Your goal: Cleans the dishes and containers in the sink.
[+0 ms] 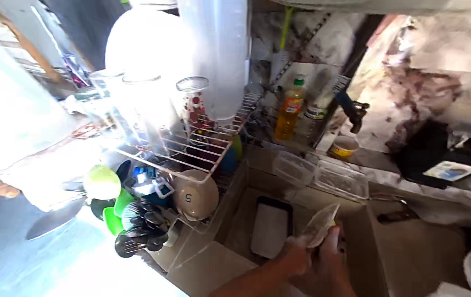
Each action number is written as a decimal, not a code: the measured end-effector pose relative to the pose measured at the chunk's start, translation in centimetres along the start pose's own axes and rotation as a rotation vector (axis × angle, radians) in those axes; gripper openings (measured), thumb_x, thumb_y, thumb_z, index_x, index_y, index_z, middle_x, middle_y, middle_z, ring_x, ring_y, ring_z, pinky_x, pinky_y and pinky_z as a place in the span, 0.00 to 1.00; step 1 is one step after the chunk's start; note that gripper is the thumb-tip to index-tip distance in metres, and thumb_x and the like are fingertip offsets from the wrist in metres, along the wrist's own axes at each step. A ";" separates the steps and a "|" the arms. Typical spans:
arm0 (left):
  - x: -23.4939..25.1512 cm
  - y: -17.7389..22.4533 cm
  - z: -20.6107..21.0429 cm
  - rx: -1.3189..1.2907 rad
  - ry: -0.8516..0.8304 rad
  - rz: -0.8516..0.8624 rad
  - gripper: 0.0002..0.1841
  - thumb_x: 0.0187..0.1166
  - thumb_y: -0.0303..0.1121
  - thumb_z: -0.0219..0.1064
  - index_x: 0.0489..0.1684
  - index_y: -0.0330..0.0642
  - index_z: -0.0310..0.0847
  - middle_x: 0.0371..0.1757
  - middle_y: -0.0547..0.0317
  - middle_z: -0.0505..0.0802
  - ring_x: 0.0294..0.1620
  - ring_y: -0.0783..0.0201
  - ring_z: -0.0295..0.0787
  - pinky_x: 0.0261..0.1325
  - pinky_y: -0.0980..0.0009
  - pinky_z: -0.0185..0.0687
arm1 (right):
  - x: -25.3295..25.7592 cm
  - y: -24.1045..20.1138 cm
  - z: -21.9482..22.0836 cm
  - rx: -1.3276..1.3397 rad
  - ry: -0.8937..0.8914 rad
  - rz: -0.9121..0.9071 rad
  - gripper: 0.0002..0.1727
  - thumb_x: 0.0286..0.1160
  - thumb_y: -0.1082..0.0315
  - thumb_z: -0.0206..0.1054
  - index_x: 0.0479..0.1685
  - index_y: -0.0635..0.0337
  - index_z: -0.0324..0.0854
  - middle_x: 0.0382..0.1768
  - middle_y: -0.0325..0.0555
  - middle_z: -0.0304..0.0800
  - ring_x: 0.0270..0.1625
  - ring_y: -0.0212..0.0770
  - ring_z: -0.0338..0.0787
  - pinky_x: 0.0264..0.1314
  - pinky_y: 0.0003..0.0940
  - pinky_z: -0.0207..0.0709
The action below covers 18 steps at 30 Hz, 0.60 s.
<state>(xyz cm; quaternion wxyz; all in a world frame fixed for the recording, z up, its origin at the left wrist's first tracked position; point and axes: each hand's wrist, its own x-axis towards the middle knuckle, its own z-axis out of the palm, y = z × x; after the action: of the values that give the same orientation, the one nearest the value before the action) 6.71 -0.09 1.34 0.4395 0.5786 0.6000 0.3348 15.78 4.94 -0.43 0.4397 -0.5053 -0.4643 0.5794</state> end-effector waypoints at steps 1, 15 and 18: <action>0.3 -0.6 -0.4 0.077 -0.001 0.048 0.27 0.81 0.17 0.59 0.83 0.27 0.67 0.75 0.28 0.81 0.79 0.38 0.77 0.85 0.49 0.65 | -0.9 -0.2 0.1 -0.003 -0.046 0.029 0.39 0.93 0.42 0.30 0.79 0.72 0.59 0.54 0.48 0.82 0.50 0.29 0.84 0.56 0.31 0.81; 0.7 -3.5 -2.0 -0.916 0.265 -0.313 0.18 0.92 0.27 0.51 0.75 0.27 0.67 0.57 0.46 0.85 0.49 0.65 0.84 0.54 0.67 0.83 | -0.8 1.4 -4.8 -0.754 -0.026 -0.026 0.34 0.85 0.55 0.66 0.77 0.78 0.70 0.60 0.79 0.84 0.60 0.71 0.87 0.66 0.69 0.75; -0.4 -3.3 -2.4 -0.812 0.130 -0.274 0.19 0.86 0.18 0.53 0.75 0.27 0.64 0.52 0.51 0.84 0.45 0.69 0.83 0.52 0.70 0.83 | -1.1 1.4 -3.4 -0.717 -0.009 -0.372 0.33 0.85 0.62 0.62 0.82 0.76 0.64 0.69 0.82 0.77 0.69 0.77 0.82 0.71 0.71 0.73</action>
<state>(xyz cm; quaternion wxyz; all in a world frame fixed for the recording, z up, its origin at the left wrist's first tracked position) 3.19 -0.54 -0.65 0.6331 0.2515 0.5175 0.5178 19.26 3.97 -1.85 0.3307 -0.5315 -0.7225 0.2936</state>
